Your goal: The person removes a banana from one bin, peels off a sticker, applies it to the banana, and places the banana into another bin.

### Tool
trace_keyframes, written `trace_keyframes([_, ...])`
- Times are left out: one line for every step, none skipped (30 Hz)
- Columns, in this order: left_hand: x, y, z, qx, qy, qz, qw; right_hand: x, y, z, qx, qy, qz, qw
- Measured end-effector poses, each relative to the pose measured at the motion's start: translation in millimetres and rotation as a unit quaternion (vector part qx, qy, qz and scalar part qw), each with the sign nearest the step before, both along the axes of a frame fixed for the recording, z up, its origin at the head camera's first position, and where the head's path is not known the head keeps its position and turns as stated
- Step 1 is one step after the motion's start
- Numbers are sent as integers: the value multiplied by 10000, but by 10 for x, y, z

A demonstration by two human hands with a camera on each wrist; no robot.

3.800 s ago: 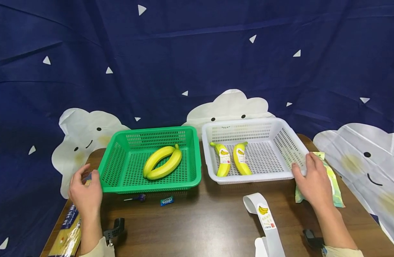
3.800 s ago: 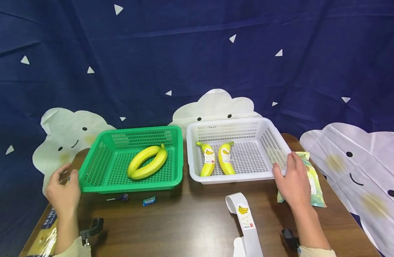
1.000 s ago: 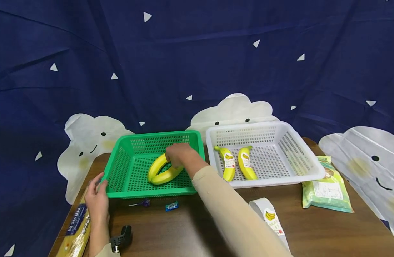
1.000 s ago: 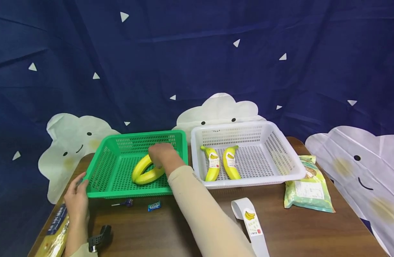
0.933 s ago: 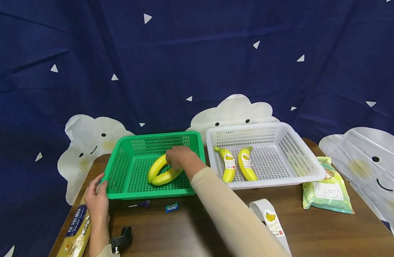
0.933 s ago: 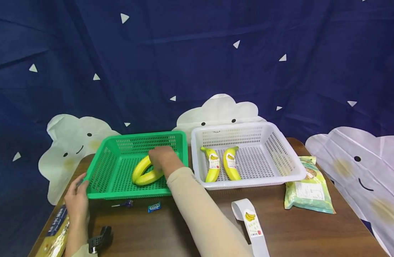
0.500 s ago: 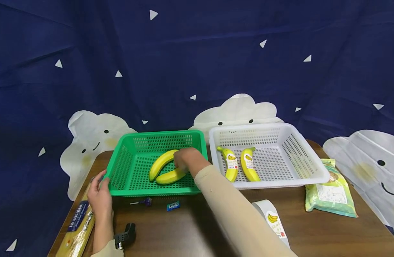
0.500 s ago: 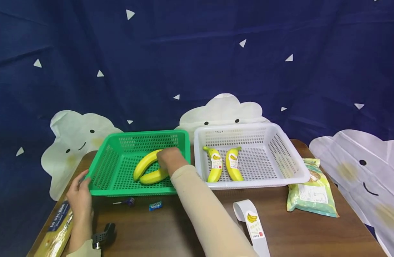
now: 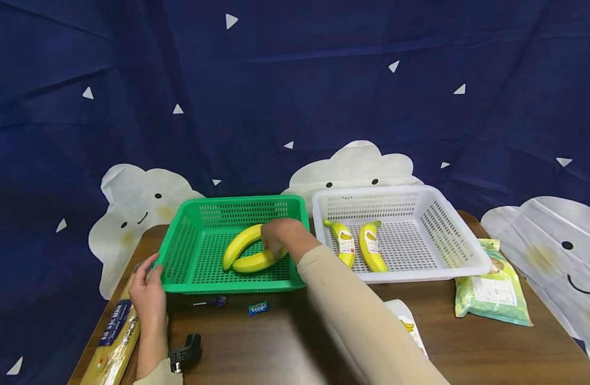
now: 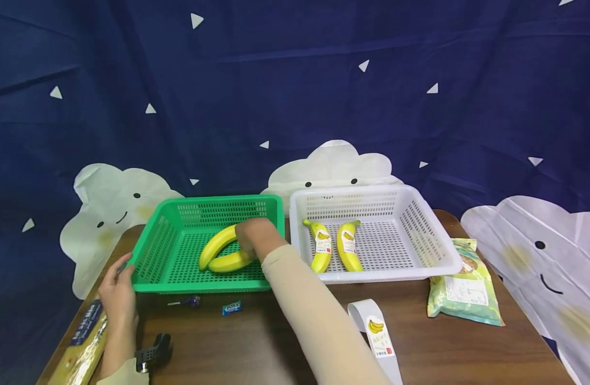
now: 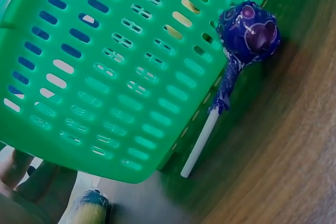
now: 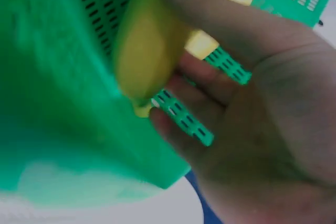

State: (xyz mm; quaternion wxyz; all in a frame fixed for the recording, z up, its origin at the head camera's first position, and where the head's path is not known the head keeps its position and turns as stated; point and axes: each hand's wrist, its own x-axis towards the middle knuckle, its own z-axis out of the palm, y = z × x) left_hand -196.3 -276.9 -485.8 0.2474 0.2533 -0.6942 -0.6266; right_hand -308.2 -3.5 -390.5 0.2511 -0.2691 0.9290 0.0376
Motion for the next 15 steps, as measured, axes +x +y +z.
trace_keyframes([-1, -1, 0, -10, 0, -5, 10000, -9, 3, 19, -81, -54, 45, 9999])
trace_keyframes([0, -1, -1, -14, -6, -6, 10000, -13, 5, 42, -132, -99, 112, 9998])
trace_keyframes([1, -3, -2, -19, 1, -13, 10000, -16, 7, 68, -158, -98, 198, 9996])
trace_keyframes([-4, -2, 5, -3, 15, -29, 10000, -18, 15, 103, -189, -52, 258, 9995])
trace_keyframes([-6, 0, 9, 23, 32, -37, 10000, -14, 24, 140, -219, -9, 320, 9992])
trace_keyframes([-7, 2, 14, 56, 32, -47, 10000, -8, 35, 172, -260, 37, 371, 9990])
trace_keyframes([-5, 2, 15, 89, 33, -54, 9999, -2, 50, 197, -315, 95, 427, 9985])
trace_keyframes([-2, -1, 15, 128, 33, -66, 9999, 9, 70, 221, -372, 165, 480, 9980])
trace_keyframes([2, 0, 15, 163, 38, -72, 9998, 19, 97, 238, -452, 249, 537, 9972])
trace_keyframes([8, 1, 13, 199, 21, -74, 9998, 31, 130, 249, -561, 312, 582, 9962])
trace_keyframes([12, 2, 12, 215, 16, -72, 9997, 47, 166, 263, -687, 353, 644, 9949])
trace_keyframes([16, 3, 10, 228, 16, -78, 9997, 61, 209, 270, -807, 428, 703, 9933])
trace_keyframes([19, 1, 7, 237, 30, -89, 9997, 80, 256, 279, -933, 536, 768, 9912])
trace_keyframes([20, 1, 5, 243, 36, -102, 9996, 108, 304, 296, -1053, 640, 813, 9890])
trace_keyframes([23, 3, 5, 259, 54, -110, 9996, 140, 355, 313, -1188, 773, 889, 9859])
